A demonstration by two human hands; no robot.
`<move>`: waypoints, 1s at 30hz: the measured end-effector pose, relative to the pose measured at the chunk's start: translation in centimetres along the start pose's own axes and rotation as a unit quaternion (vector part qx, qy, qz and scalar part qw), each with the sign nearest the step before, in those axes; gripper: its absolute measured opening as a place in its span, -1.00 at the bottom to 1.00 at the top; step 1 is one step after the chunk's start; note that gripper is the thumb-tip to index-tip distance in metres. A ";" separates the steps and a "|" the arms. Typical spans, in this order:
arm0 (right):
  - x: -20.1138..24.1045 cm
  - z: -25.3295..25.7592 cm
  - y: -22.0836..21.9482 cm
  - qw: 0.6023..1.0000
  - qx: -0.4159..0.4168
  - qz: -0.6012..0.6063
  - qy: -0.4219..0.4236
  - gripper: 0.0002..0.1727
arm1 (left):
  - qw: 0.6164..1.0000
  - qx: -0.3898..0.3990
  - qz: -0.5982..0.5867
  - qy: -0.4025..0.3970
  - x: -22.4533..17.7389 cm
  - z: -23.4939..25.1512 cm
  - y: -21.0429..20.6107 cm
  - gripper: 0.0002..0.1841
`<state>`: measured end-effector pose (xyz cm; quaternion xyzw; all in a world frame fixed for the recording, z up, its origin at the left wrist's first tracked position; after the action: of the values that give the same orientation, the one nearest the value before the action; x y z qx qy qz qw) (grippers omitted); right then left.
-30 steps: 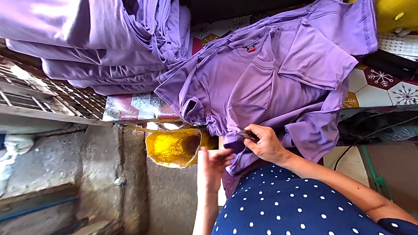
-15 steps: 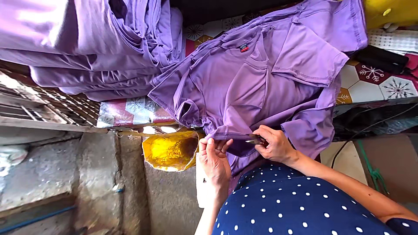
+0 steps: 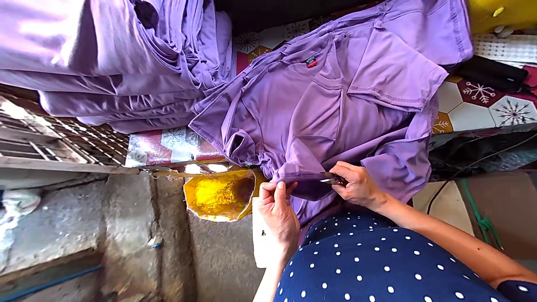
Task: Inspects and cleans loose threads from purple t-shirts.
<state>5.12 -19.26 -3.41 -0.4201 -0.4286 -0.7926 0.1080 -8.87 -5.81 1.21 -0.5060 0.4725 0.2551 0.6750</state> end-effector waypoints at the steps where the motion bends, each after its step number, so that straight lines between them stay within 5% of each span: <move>1: -0.2 0.0 0.0 1.000 0.001 -0.003 -0.006 -0.84 | 1.000 -0.001 -0.003 -0.009 0.4 -0.1 0.0 -0.74; 7: -1.6 -0.5 0.1 0.997 0.005 0.009 -0.072 -0.82 | 0.995 0.033 0.045 -0.084 1.9 -0.5 0.6 -0.76; 13: -1.8 -1.5 -0.4 0.998 -0.053 -0.025 0.003 -0.82 | 0.986 -0.067 -0.092 0.122 1.6 0.1 -0.2 -0.80; 19: -1.4 -1.9 -0.1 0.997 -0.072 0.013 0.001 -0.81 | 0.986 -0.128 0.004 0.103 1.0 1.2 0.0 -0.80; 23: 0.0 -1.4 0.4 0.995 -0.081 0.052 0.028 -0.81 | 0.990 -0.110 0.008 0.087 1.8 1.3 0.8 -0.63; 28: 0.3 -0.9 0.1 0.991 0.015 0.091 0.093 -0.74 | 0.995 -0.053 0.064 0.056 1.5 2.4 0.4 -0.05; 30: -0.4 0.8 1.4 0.995 0.020 0.070 0.074 -0.72 | 0.992 -0.059 0.105 0.019 1.1 3.8 1.7 -0.09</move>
<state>6.54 -19.59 -2.68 -0.3872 -0.4051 -0.8030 0.2030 -8.33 -1.81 -0.39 -0.4972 0.5196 0.3430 0.6043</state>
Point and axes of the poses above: each hand's wrist, its own z-axis towards the middle knuckle, its own y-axis out of the back of the hand, x = y × z, the point moved 2 cm from there along z, towards the middle knuckle, and after that the axes turned 4 degrees about -y, right-handed, at the moved point
